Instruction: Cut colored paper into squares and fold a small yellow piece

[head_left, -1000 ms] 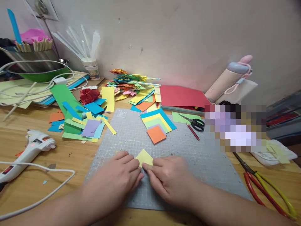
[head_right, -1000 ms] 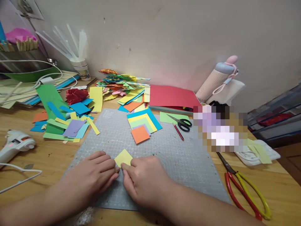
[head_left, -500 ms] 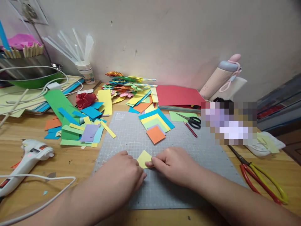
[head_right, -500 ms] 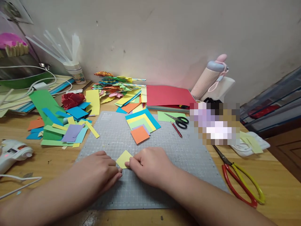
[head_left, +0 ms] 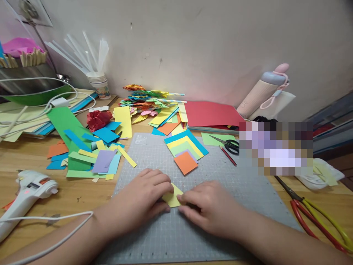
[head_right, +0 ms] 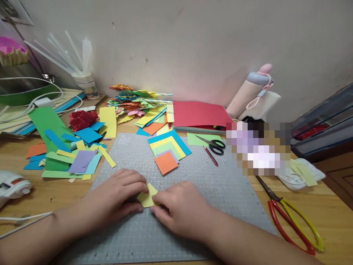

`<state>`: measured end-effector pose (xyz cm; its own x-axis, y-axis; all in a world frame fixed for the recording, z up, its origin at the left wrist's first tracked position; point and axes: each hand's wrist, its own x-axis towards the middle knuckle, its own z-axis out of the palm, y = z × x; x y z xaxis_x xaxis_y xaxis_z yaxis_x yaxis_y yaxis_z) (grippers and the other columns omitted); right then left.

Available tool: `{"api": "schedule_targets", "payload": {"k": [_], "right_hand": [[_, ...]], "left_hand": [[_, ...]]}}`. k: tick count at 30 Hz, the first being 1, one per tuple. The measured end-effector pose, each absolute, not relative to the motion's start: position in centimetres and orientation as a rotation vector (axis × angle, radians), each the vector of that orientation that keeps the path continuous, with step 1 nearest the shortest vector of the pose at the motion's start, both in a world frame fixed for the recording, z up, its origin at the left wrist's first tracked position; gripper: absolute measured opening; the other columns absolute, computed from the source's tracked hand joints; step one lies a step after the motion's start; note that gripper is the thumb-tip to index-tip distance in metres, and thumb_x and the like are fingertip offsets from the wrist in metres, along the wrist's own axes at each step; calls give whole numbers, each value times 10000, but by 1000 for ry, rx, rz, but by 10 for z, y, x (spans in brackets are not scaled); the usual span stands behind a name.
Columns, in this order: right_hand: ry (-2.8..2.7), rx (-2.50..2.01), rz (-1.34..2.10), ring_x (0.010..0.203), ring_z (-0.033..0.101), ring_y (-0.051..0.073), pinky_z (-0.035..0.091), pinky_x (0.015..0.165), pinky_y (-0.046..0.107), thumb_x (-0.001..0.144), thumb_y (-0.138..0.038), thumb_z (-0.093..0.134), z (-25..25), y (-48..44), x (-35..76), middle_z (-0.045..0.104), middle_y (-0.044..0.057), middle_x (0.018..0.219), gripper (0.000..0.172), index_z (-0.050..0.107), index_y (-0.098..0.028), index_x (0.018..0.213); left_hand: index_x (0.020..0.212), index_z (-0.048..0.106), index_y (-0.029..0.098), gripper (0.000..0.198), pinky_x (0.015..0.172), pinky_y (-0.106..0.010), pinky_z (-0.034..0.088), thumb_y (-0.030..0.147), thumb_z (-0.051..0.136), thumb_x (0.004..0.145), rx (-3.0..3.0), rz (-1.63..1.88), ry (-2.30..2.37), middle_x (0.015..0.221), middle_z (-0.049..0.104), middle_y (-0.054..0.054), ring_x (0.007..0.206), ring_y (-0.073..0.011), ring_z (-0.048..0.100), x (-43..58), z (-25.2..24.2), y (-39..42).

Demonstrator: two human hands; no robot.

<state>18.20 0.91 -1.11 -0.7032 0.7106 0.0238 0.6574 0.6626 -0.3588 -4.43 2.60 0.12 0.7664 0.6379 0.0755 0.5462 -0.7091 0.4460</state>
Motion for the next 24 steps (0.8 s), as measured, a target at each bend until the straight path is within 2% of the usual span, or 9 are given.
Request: {"api": "schedule_targets", "payload": {"k": [2,6,9,11,16,21,24], "right_hand": [[-2766,-995,358,568,511,131,238,568,302,887,-371,545,-15,9,183,650,-13,662,214,598,-185,795],[-2789,-855,132,529,483,130,219,550,316,928,-288,486,-19,13,184,616,-14,614,257,544,-176,704],[-2727,-789,33,508,442,131,211,532,317,924,-206,462,-20,15,185,568,-20,577,249,546,-176,691],[-2674,-749,3,517,440,135,214,523,315,927,-187,464,-19,17,186,564,-20,584,209,586,-168,759],[-2581,-716,82,563,509,139,278,526,300,947,-173,452,-16,19,186,621,-12,656,190,615,-156,1044],[-2547,-776,250,587,530,145,332,557,296,893,-160,463,-13,17,188,645,3,710,214,615,-166,1044],[-2634,-732,329,570,525,154,329,548,302,887,-183,452,-14,13,187,634,-3,679,275,601,-170,1118]], "left_hand": [[892,598,211,46,817,-348,370,235,558,889,2649,331,845,895,625,-6,874,-185,553,-43,-1,28],[841,617,206,181,814,-360,349,260,473,938,2795,407,804,757,630,7,757,-170,556,-39,-3,29],[870,603,198,158,816,-353,354,264,477,938,2795,440,770,813,641,-1,787,-171,553,-39,-3,28],[904,583,189,120,836,-346,356,225,474,940,2786,473,721,879,644,-11,834,-169,550,-40,-1,27],[907,564,175,193,882,-372,347,108,390,956,2924,534,605,843,628,-13,812,-167,517,-45,4,21],[781,552,180,188,827,-369,359,167,459,944,3036,282,695,787,587,-4,745,-170,494,-43,1,15],[789,568,194,124,822,-371,366,211,537,907,2949,211,748,770,588,15,735,-166,517,-40,7,13]]}}
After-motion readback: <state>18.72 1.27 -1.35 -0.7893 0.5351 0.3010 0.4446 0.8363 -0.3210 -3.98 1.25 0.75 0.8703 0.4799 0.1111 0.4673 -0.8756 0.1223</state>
